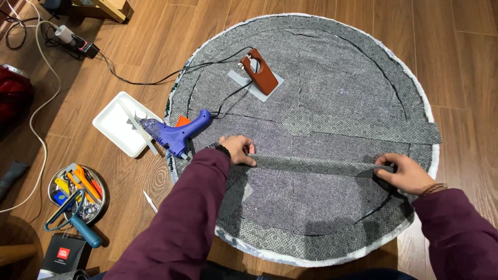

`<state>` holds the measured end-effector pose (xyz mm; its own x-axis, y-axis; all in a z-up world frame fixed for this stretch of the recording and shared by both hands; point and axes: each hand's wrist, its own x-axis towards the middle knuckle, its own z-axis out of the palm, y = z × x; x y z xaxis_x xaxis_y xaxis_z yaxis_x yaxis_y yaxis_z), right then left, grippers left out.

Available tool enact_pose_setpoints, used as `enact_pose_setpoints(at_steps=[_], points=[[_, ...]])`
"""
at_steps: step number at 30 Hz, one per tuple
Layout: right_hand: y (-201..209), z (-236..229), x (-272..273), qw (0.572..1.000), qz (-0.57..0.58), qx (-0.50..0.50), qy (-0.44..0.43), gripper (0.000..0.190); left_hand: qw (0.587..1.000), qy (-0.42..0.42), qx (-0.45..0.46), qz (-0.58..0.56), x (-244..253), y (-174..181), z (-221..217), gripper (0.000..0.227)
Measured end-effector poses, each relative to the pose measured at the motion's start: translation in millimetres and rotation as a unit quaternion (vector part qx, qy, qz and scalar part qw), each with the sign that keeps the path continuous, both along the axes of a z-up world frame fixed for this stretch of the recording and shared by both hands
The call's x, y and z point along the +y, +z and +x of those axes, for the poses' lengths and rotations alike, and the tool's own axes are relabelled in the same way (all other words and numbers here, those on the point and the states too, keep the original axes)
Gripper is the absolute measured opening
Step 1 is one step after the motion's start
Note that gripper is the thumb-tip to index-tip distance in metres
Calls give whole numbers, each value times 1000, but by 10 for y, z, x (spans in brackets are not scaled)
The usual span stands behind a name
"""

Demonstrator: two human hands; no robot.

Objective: The person prepares and attaches felt strips to the underside of a circular rug, using a glue gun to secure one end and then cutting and positioning additional fabric pieces by hand.

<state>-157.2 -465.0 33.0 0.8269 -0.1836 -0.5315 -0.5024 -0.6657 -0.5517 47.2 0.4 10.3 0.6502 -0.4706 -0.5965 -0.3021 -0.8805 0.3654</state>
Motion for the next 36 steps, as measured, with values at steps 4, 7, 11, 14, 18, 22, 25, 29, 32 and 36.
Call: enact_pose_setpoints(at_steps=[4,7,11,14,18,22,25,29,32,36], points=[[-164,-64,-256,996,70,-54,8,12,998,13,49,-35,265,-38,186,21],[-184,-125,-299,978,201,-55,18,7,969,58,144,-192,392,129,321,16],[-142,-208,2,967,232,74,71,28,862,269,238,-357,324,630,345,26],[-97,-290,459,935,291,148,140,19,793,374,255,-408,140,618,382,34],[-136,-370,1007,879,381,240,155,35,716,460,223,-476,-124,243,488,18],[-179,-337,1277,857,402,292,138,6,667,535,195,-480,-293,25,542,98],[-225,-271,1375,856,386,314,137,15,603,580,185,-516,-322,-192,643,79],[-119,-208,1564,836,422,334,110,10,642,616,85,-448,-287,-461,803,54],[-146,-206,1626,841,416,336,84,13,697,586,24,-413,-226,-535,789,52],[-117,-178,1649,856,382,344,59,26,738,546,-82,-387,-213,-916,819,64]])
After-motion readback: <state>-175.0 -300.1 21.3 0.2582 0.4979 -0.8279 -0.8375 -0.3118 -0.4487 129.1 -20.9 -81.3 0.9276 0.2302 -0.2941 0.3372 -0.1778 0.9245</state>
